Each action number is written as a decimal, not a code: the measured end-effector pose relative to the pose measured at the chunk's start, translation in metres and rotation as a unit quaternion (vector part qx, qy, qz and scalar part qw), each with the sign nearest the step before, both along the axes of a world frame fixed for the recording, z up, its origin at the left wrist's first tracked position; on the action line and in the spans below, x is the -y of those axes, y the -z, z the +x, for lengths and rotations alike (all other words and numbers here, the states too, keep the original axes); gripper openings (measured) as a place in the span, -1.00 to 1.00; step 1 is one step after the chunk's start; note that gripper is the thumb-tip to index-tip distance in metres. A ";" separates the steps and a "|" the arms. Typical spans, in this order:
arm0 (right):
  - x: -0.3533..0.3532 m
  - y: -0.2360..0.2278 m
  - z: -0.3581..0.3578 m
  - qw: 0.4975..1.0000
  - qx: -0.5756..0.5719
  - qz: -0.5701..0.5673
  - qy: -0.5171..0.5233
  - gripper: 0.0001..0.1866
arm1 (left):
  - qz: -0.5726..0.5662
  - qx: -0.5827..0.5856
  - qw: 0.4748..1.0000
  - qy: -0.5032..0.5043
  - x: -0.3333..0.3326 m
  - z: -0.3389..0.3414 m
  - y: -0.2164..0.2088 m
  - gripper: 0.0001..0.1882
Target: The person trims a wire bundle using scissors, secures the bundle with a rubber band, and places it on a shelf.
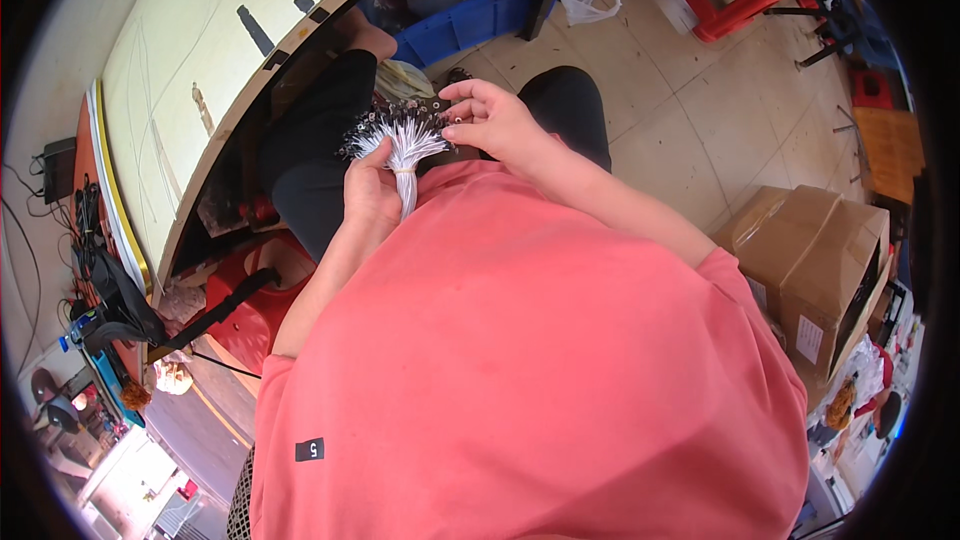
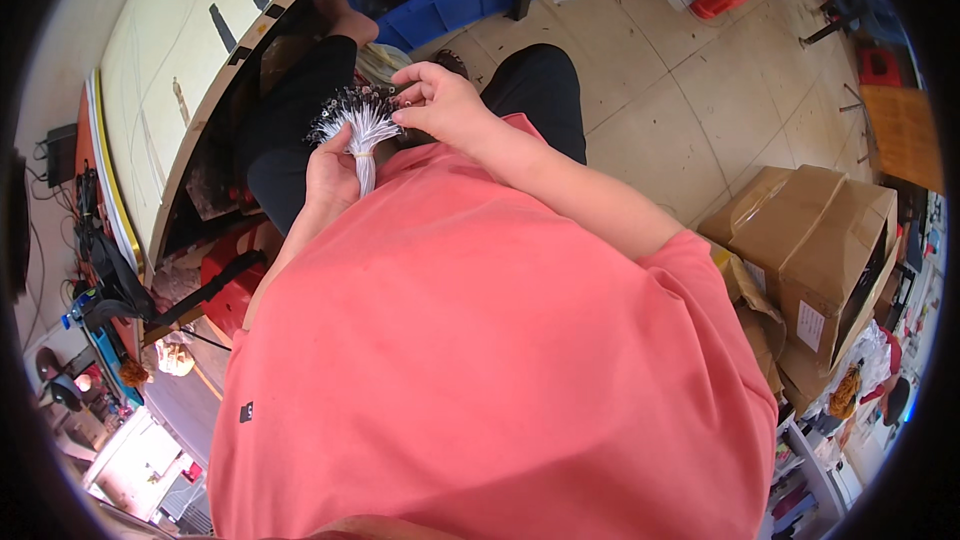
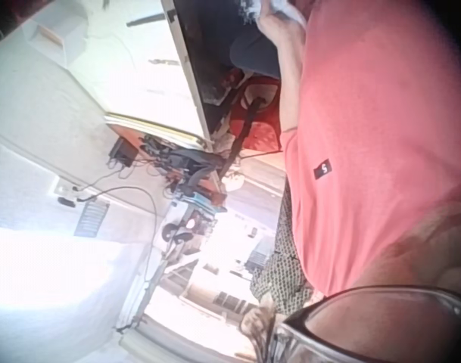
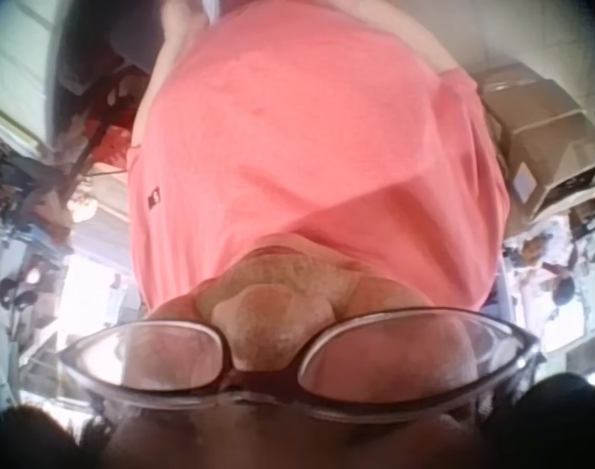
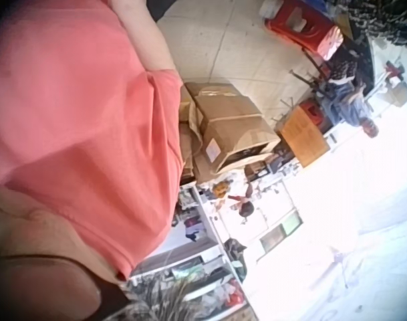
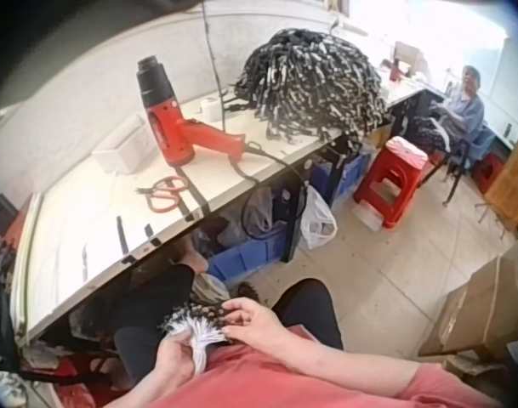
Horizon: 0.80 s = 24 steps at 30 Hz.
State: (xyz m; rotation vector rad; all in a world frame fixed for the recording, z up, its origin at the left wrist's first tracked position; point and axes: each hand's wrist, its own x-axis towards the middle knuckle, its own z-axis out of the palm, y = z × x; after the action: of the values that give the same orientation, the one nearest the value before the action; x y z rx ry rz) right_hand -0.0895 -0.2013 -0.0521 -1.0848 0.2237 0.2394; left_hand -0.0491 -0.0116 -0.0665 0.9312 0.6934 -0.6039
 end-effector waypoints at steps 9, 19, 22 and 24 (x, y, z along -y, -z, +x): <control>-0.007 -0.018 0.002 0.996 0.017 -0.093 -0.001 -0.57 | -0.033 -0.004 0.999 0.004 -0.002 -0.001 -0.005 -0.78; -0.010 -0.017 0.005 0.996 0.015 -0.086 0.003 -0.57 | 0.002 0.014 1.000 0.019 -0.001 -0.002 0.002 -0.75; -0.009 -0.013 0.006 0.995 0.025 -0.096 0.000 -0.62 | 0.008 0.026 1.000 0.015 -0.002 -0.002 0.006 -0.75; -0.007 -0.005 0.008 0.998 0.018 -0.038 0.054 -0.66 | 0.007 0.037 0.999 0.017 -0.003 0.000 0.008 -0.76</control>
State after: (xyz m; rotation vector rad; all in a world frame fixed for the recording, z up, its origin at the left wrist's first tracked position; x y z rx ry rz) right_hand -0.0818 -0.1939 -0.0471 -1.1480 0.2589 0.1151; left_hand -0.0494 -0.0088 -0.0747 0.9744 0.6177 -0.5921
